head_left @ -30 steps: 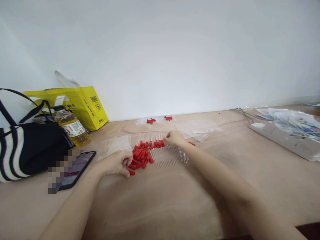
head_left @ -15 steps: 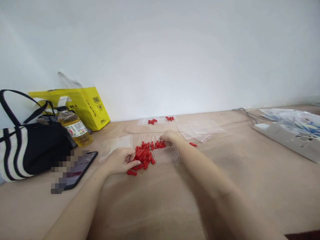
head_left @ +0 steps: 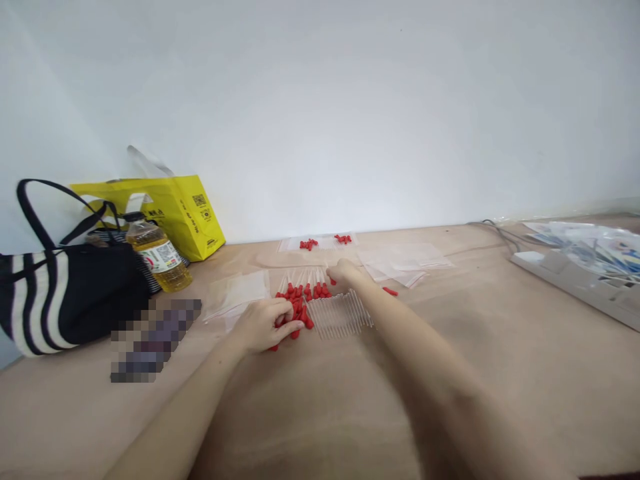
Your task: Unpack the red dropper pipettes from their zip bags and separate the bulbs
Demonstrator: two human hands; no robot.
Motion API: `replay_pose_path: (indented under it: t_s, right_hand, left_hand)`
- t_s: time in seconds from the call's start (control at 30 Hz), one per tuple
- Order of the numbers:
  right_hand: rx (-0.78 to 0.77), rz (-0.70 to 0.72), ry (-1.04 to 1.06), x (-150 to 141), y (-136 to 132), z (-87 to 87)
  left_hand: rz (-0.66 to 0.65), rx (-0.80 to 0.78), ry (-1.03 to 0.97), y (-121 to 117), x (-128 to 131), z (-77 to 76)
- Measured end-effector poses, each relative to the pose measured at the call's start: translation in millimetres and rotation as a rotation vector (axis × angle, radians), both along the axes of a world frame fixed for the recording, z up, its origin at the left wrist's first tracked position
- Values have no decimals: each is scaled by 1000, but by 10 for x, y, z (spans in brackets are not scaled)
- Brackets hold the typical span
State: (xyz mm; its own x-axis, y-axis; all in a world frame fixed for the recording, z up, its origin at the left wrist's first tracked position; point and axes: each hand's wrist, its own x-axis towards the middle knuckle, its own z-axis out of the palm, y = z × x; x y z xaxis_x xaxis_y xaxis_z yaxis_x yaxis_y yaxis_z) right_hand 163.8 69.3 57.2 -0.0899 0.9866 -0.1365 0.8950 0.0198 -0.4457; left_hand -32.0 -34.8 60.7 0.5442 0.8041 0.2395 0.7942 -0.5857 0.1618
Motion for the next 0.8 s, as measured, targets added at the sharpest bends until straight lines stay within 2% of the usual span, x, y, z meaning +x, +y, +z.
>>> replay_pose_path:
  t_s: [0.1, 0.17, 0.3, 0.37, 0.43, 0.53, 0.6, 0.67, 0.73, 0.8]
  right_hand:
    - [76, -8, 139, 145, -113, -6]
    - [134, 9, 242, 287, -282, -49]
    - [182, 58, 455, 582, -728, -253]
    - [185, 105, 824, 672, -915, -367]
    - [169, 128, 1073, 696, -1040, -450]
    - [73, 147, 1259, 629, -1126, -504]
    - [3, 176, 1309, 574, -1143, -510]
    - [-5, 198, 1305, 567, -1146, -501]
    - [101, 197, 1215, 631, -1143, -474]
    - [295, 234, 999, 743, -1144, -433]
  left_hand:
    - [-6, 135, -172, -47, 148, -115]
    - [-38, 201, -269, -82, 268, -196]
    - [-103, 266, -330, -139, 510, -320]
    - [-108, 268, -323, -159, 614, -347]
    - [-102, 251, -311, -174, 701, -358]
    - [-102, 230, -300, -188, 790, -370]
    - [-86, 251, -297, -189, 814, -382]
    - [-65, 299, -280, -184, 809, -388]
    - [-51, 360, -243, -175, 787, -383]
    - [-35, 417, -199, -167, 761, -370]
